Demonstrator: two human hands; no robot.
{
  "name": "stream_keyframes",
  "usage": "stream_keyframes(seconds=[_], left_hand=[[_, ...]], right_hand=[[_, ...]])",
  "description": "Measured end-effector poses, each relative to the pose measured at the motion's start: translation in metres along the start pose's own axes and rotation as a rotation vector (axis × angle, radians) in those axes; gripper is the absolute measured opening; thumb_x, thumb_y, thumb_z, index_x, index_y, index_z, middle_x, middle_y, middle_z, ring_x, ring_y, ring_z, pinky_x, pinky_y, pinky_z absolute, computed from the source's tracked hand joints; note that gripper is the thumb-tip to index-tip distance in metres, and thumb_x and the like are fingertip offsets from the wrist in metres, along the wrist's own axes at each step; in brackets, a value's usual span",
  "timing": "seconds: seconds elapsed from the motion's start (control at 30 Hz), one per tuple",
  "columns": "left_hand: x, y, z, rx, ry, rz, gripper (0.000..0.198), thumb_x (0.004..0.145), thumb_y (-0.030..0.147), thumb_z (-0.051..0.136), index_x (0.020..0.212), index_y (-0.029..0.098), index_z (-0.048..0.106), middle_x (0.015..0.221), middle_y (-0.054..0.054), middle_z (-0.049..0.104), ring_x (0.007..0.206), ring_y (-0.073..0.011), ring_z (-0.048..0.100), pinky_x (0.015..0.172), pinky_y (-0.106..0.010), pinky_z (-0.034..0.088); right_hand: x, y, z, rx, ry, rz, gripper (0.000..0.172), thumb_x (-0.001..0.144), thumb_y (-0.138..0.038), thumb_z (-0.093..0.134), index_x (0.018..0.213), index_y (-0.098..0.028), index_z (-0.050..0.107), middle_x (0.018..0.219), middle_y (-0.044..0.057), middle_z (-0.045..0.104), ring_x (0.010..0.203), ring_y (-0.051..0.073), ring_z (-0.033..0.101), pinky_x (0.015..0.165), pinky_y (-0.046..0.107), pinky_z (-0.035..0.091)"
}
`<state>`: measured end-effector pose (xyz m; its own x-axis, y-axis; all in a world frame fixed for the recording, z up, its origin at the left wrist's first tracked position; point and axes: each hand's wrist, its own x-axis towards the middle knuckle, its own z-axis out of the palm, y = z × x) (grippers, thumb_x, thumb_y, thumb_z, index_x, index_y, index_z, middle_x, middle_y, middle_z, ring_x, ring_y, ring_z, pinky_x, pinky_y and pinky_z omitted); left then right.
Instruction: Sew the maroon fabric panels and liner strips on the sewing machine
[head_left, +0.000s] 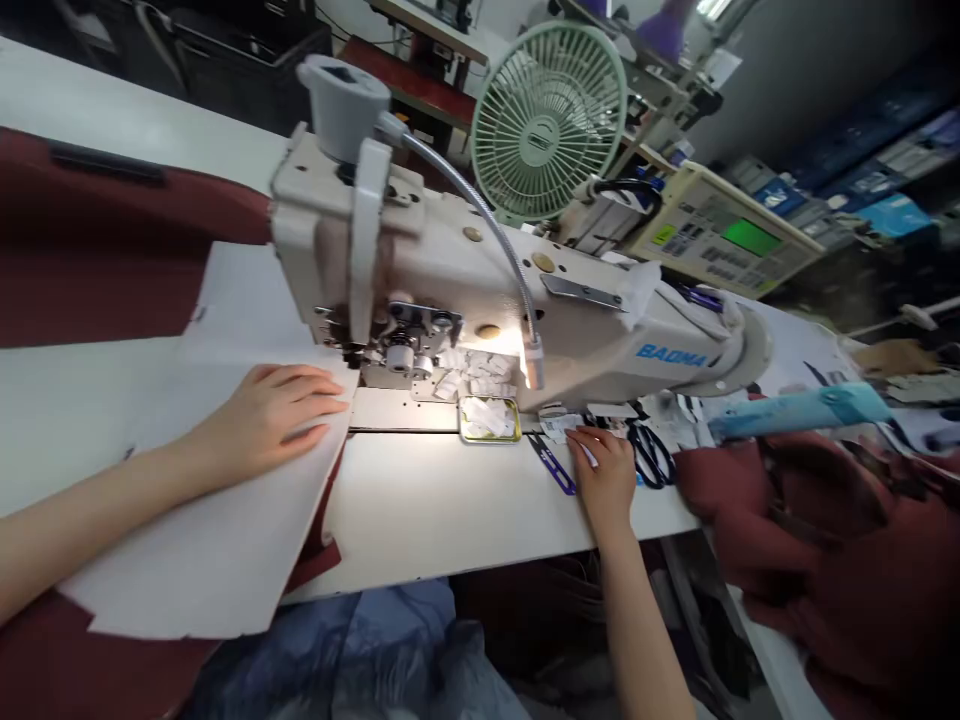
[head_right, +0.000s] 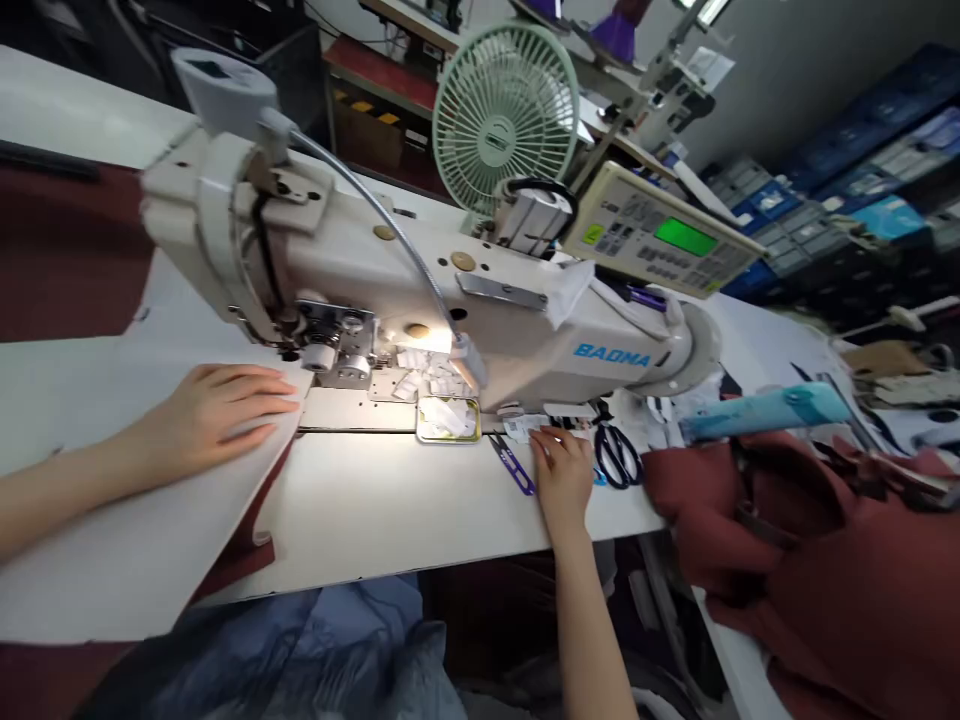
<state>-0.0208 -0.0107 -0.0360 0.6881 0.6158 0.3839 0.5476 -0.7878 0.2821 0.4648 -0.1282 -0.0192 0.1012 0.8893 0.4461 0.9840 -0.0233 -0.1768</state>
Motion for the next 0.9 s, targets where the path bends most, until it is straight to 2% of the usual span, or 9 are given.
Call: stream_keyframes(seconds=[0.1, 0.2, 0.3, 0.4, 0.5, 0.57, 0.67, 0.8, 0.9], left_hand=[[0.001, 0.002, -0.005, -0.012, -0.05, -0.038, 0.025, 0.096, 0.027, 0.047, 0.112, 0.029, 0.067, 0.122, -0.003, 0.068, 0.118, -0.0249, 0.057, 0.096, -0.041, 0.041], [0.003, 0.004, -0.008, -0.035, -0.055, -0.034, 0.025, 0.096, 0.024, 0.047, 0.112, 0.026, 0.066, 0.124, -0.004, 0.067, 0.119, -0.0248, 0.056, 0.095, -0.042, 0.04], [0.003, 0.005, -0.009, -0.034, -0.047, -0.017, 0.025, 0.095, 0.022, 0.048, 0.112, 0.025, 0.065, 0.124, -0.005, 0.067, 0.12, -0.024, 0.056, 0.097, -0.042, 0.04], [0.002, 0.006, -0.008, -0.021, -0.033, -0.038, 0.024, 0.093, 0.022, 0.049, 0.113, 0.023, 0.062, 0.124, -0.006, 0.066, 0.118, -0.0242, 0.058, 0.097, -0.042, 0.042], [0.001, 0.008, -0.007, -0.009, 0.081, -0.057, 0.036, 0.091, 0.026, 0.054, 0.126, 0.018, 0.053, 0.13, -0.013, 0.061, 0.123, -0.0268, 0.057, 0.1, -0.042, 0.044], [0.001, 0.009, -0.007, 0.004, 0.141, -0.037, 0.045, 0.091, 0.025, 0.056, 0.134, 0.016, 0.047, 0.135, -0.015, 0.059, 0.129, -0.0278, 0.053, 0.104, -0.043, 0.043], [0.001, 0.009, -0.008, 0.018, 0.094, -0.018, 0.045, 0.092, 0.022, 0.053, 0.137, 0.018, 0.047, 0.133, -0.013, 0.062, 0.128, -0.0261, 0.055, 0.107, -0.043, 0.042], [0.003, 0.009, -0.01, 0.028, 0.012, -0.001, 0.043, 0.092, 0.02, 0.05, 0.134, 0.019, 0.055, 0.127, -0.01, 0.066, 0.12, -0.0247, 0.059, 0.105, -0.041, 0.044], [0.004, 0.01, -0.011, 0.059, 0.004, 0.013, 0.041, 0.092, 0.017, 0.048, 0.13, 0.02, 0.06, 0.124, -0.008, 0.068, 0.117, -0.0238, 0.06, 0.104, -0.04, 0.044]], right_hand=[[0.002, -0.004, -0.002, 0.001, 0.031, -0.047, 0.032, 0.097, -0.041, 0.054, 0.092, -0.021, 0.078, 0.097, 0.009, 0.073, 0.091, 0.026, 0.059, 0.085, 0.044, 0.046], [-0.001, -0.029, -0.013, 0.082, 0.027, -0.052, 0.029, 0.096, -0.043, 0.058, 0.091, -0.023, 0.077, 0.097, 0.008, 0.072, 0.09, 0.026, 0.061, 0.079, 0.042, 0.048], [-0.002, -0.09, -0.015, 0.302, -0.123, -0.064, 0.02, 0.096, -0.038, 0.06, 0.094, -0.026, 0.075, 0.101, 0.006, 0.072, 0.089, 0.022, 0.064, 0.064, 0.032, 0.049], [0.011, -0.173, 0.005, 0.411, -0.235, -0.246, 0.018, 0.1, -0.027, 0.054, 0.094, -0.023, 0.071, 0.096, 0.005, 0.073, 0.089, 0.019, 0.066, 0.069, 0.028, 0.05], [0.038, -0.243, 0.039, 0.256, -0.292, -0.445, 0.023, 0.101, -0.022, 0.05, 0.091, -0.019, 0.07, 0.089, 0.006, 0.07, 0.08, 0.018, 0.063, 0.069, 0.028, 0.048], [0.055, -0.271, 0.058, 0.123, -0.355, -0.539, 0.023, 0.101, -0.02, 0.051, 0.09, -0.017, 0.07, 0.088, 0.008, 0.069, 0.079, 0.018, 0.061, 0.064, 0.028, 0.046], [0.063, -0.284, 0.075, 0.054, -0.391, -0.617, 0.021, 0.101, -0.019, 0.05, 0.1, -0.014, 0.07, 0.093, 0.011, 0.068, 0.081, 0.02, 0.06, 0.064, 0.029, 0.047], [0.047, -0.27, 0.076, 0.215, -0.341, -0.672, 0.03, 0.102, -0.024, 0.048, 0.122, -0.01, 0.065, 0.114, 0.016, 0.067, 0.096, 0.023, 0.059, 0.082, 0.036, 0.052], [0.035, -0.258, 0.072, 0.347, -0.33, -0.699, 0.033, 0.101, -0.02, 0.045, 0.128, -0.011, 0.062, 0.126, 0.016, 0.064, 0.104, 0.023, 0.058, 0.091, 0.039, 0.052]])
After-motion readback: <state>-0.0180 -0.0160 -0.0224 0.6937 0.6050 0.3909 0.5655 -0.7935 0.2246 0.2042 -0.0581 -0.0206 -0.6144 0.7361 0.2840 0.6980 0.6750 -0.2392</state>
